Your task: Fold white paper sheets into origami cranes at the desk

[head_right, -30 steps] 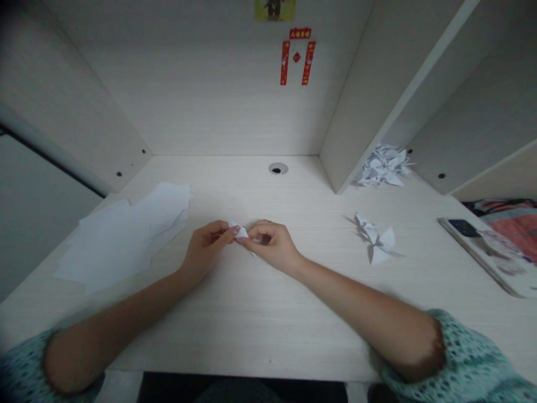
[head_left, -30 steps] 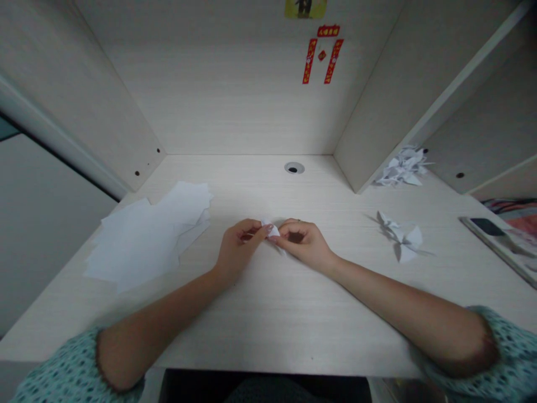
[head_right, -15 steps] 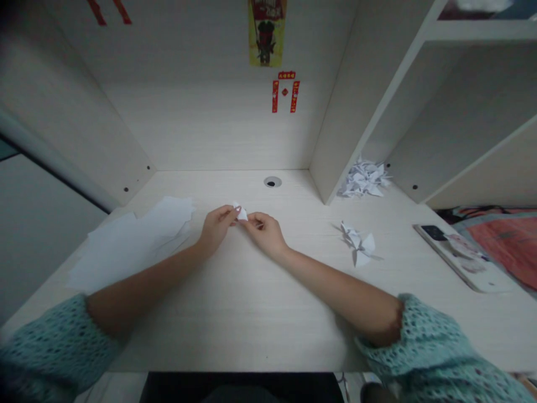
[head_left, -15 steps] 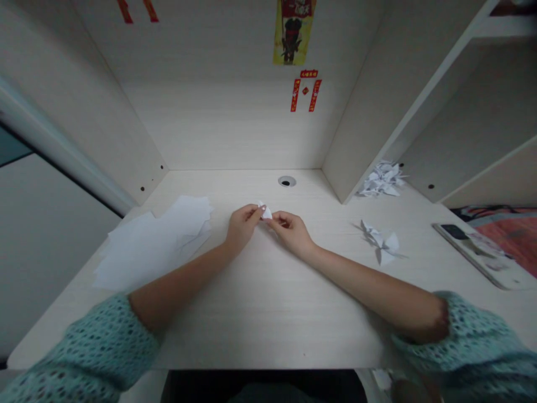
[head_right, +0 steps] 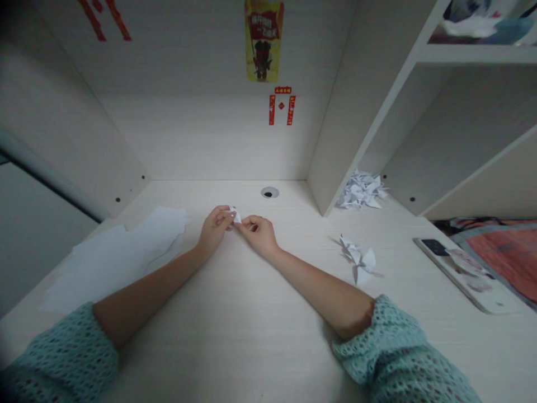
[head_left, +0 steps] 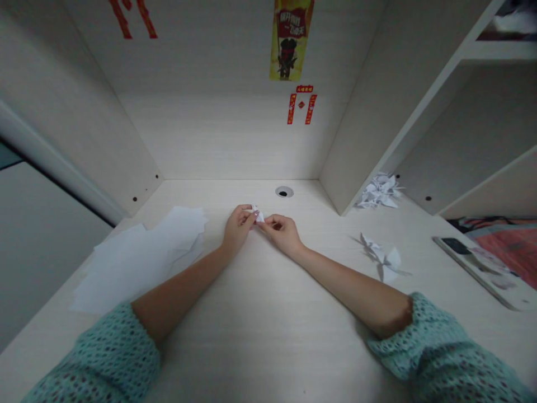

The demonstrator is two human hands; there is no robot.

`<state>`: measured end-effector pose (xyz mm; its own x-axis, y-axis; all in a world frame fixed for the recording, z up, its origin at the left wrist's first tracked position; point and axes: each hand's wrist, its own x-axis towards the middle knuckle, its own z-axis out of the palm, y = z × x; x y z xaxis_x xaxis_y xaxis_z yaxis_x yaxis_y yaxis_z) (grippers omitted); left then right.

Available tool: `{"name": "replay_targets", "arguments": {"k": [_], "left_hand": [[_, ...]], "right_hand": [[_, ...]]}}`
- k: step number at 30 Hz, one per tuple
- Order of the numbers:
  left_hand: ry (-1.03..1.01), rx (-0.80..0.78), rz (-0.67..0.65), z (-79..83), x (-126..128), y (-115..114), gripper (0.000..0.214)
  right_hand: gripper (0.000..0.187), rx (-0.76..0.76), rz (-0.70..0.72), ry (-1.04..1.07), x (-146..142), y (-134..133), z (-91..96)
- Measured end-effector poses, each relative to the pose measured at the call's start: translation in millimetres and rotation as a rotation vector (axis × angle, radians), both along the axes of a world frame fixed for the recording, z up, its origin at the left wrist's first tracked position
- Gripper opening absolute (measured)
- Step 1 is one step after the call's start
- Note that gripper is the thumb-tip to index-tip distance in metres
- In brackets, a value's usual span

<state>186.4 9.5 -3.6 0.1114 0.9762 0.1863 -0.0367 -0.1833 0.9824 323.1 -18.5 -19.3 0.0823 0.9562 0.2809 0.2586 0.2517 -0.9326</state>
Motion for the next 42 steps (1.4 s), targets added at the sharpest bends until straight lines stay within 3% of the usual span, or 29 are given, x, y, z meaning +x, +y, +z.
{"name": "replay_targets", "arguments": {"k": [9, 12, 20, 29, 36, 42], "left_hand": [[0.051, 0.056, 0.094, 4.0, 2, -8, 0.022], [0.043, 0.059, 0.096, 5.9, 2, -11, 0.023], [-0.060, 0.003, 0.018, 2.4, 1, -8, 0.027], [0.007, 0.019, -0.072, -3.7, 0, -6, 0.030], [-0.083, -0.029, -0.013, -1.0, 0, -4, 0.029], [-0.044, -0.023, 0.045, -2.7, -2, -1, 0.031]], "right_hand": [[0.021, 0.226, -0.160, -0.217, 2, -7, 8.5], [0.017, 0.300, -0.137, -0.255, 3, -11, 14.5], [0.016, 0.314, -0.079, -0.383, 13, -8, 14.6], [0.025, 0.332, -0.094, -0.618, 10, -14, 18.1], [0.053, 0.442, 0.137, -0.480, 12, -8, 16.5], [0.063, 0.431, 0.231, -0.427, 13, -6, 16.0]]}}
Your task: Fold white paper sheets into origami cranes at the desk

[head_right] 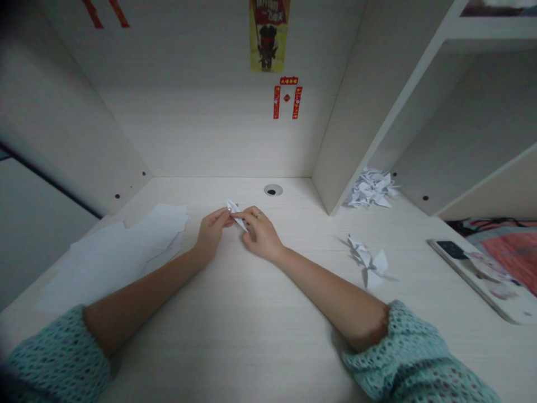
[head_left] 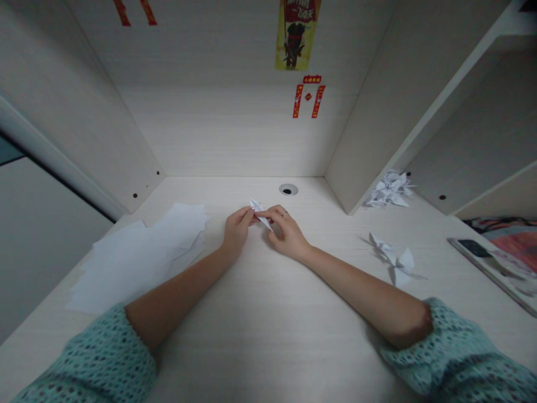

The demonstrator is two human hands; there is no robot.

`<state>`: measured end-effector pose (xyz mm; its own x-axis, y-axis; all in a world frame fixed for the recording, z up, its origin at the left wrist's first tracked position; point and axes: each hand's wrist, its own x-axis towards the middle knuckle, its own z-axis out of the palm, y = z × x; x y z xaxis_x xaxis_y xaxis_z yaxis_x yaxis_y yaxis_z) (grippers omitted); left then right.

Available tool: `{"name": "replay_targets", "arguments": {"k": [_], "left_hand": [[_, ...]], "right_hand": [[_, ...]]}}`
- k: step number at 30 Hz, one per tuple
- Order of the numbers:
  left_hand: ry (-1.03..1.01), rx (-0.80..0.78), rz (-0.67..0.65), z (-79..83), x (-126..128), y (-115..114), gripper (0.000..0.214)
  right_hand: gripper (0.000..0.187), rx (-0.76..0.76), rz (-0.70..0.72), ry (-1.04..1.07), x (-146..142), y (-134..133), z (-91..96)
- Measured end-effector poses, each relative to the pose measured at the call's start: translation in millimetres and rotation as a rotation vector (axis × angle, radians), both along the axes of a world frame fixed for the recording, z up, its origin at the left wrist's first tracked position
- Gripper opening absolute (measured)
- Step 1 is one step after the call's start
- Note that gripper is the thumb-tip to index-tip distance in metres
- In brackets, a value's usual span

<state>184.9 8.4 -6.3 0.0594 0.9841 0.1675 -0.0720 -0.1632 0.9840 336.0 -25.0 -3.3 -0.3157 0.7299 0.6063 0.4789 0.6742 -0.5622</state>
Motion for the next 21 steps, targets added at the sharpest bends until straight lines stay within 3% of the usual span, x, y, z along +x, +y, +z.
{"name": "replay_targets", "arguments": {"k": [3, 11, 18, 21], "left_hand": [[0.018, 0.014, 0.014, -2.4, -1, 2, 0.030], [0.146, 0.080, -0.040, -10.0, -1, 3, 0.026], [0.214, 0.099, -0.032, -5.0, -1, 0, 0.023], [0.196, 0.099, -0.083, -3.7, 0, -2, 0.022]], "right_hand": [[0.063, 0.003, 0.023, 0.011, 0, 0, 0.2], [0.028, -0.067, -0.038, 0.187, 3, 5, -2.8], [0.007, -0.133, -0.082, 0.299, 2, 9, -4.8], [0.008, -0.172, -0.114, 0.369, 2, 12, -6.5]]}}
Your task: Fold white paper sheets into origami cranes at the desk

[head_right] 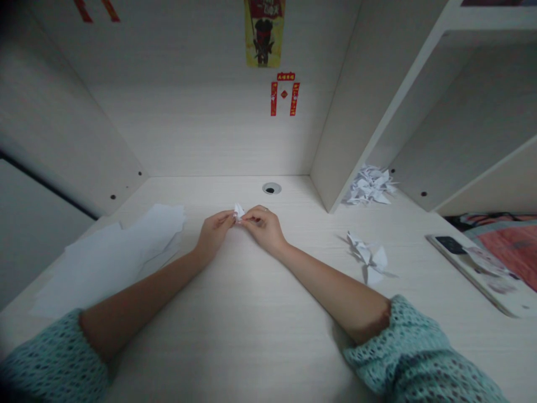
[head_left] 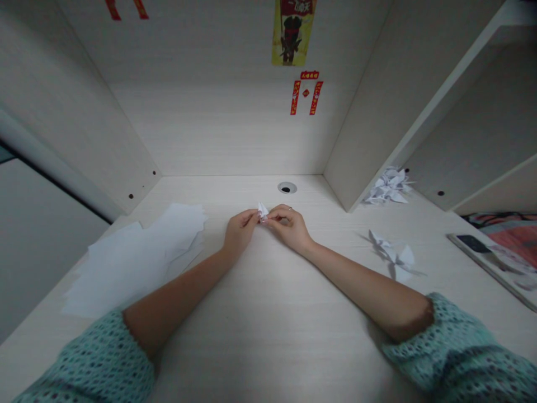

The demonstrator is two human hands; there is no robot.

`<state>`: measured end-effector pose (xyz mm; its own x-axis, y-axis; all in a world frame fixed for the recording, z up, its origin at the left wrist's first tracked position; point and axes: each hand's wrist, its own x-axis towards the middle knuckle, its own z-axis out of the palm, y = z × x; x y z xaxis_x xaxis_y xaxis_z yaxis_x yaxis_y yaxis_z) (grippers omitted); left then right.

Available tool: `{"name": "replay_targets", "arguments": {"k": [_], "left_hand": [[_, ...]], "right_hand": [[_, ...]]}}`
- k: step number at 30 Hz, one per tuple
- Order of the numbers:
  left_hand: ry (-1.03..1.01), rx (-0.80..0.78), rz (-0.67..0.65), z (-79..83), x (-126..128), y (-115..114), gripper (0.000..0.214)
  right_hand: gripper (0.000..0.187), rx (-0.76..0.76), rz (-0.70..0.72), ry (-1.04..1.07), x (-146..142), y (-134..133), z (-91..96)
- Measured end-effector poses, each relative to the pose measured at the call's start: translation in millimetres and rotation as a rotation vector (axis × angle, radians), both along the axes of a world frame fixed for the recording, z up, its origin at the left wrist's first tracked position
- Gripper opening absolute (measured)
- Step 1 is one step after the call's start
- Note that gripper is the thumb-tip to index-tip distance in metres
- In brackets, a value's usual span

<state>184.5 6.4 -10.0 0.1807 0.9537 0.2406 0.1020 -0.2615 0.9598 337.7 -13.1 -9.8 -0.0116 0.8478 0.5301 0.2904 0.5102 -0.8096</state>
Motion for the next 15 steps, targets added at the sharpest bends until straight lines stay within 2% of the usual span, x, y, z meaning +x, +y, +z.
{"name": "replay_targets", "arguments": {"k": [5, 10, 15], "left_hand": [[-0.027, -0.018, 0.009, -1.1, 0.7, -0.2, 0.023], [-0.054, -0.013, 0.009, -0.4, 1.5, 0.6, 0.024], [-0.078, -0.016, -0.011, 1.3, 1.4, 0.2, 0.024]], "right_hand": [[0.012, -0.078, -0.007, 0.042, -0.2, 1.4, -0.1], [0.013, -0.071, 0.041, 0.092, 0.3, 2.2, -0.6], [0.016, -0.090, -0.025, 0.108, -0.9, 2.2, -1.5]]}}
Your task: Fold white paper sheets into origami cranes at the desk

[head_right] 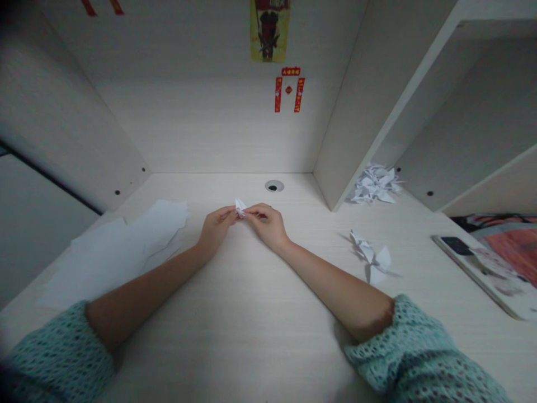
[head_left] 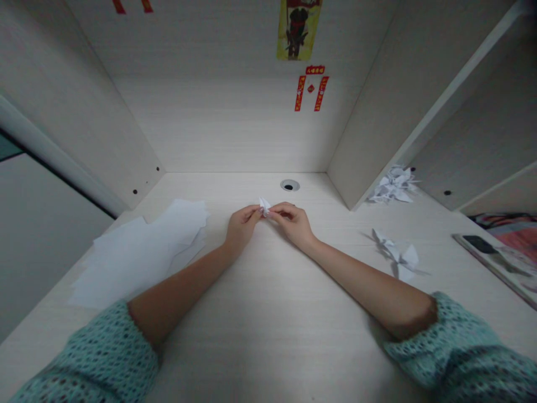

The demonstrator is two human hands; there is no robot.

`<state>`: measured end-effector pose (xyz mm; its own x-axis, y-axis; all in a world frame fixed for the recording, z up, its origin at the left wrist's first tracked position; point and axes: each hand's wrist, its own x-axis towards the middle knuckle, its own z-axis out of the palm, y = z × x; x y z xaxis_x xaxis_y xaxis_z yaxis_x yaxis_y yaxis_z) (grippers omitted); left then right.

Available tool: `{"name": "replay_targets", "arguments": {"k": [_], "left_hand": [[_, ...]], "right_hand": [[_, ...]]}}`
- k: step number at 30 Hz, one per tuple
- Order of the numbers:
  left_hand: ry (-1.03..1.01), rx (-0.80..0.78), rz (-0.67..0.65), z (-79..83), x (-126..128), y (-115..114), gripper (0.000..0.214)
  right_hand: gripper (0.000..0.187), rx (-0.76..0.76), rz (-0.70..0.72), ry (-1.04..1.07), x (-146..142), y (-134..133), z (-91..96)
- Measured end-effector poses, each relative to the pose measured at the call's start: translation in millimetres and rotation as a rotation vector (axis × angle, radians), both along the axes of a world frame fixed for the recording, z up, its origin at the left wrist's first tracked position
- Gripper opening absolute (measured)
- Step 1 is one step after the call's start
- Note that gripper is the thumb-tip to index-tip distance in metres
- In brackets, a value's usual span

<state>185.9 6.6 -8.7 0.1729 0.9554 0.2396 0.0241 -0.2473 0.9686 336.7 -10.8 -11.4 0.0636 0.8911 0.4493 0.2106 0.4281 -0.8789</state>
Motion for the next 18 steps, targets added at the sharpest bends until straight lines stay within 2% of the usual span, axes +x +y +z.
{"name": "replay_targets", "arguments": {"k": [9, 18], "left_hand": [[-0.005, -0.011, -0.012, 2.6, 1.2, -3.7, 0.020], [0.041, -0.008, 0.021, 5.3, 0.0, -3.3, 0.025]], "right_hand": [[0.021, -0.047, -0.013, 0.145, -3.7, -4.4, 3.8], [0.025, -0.118, 0.020, 0.183, -5.0, -3.0, 2.5]]}}
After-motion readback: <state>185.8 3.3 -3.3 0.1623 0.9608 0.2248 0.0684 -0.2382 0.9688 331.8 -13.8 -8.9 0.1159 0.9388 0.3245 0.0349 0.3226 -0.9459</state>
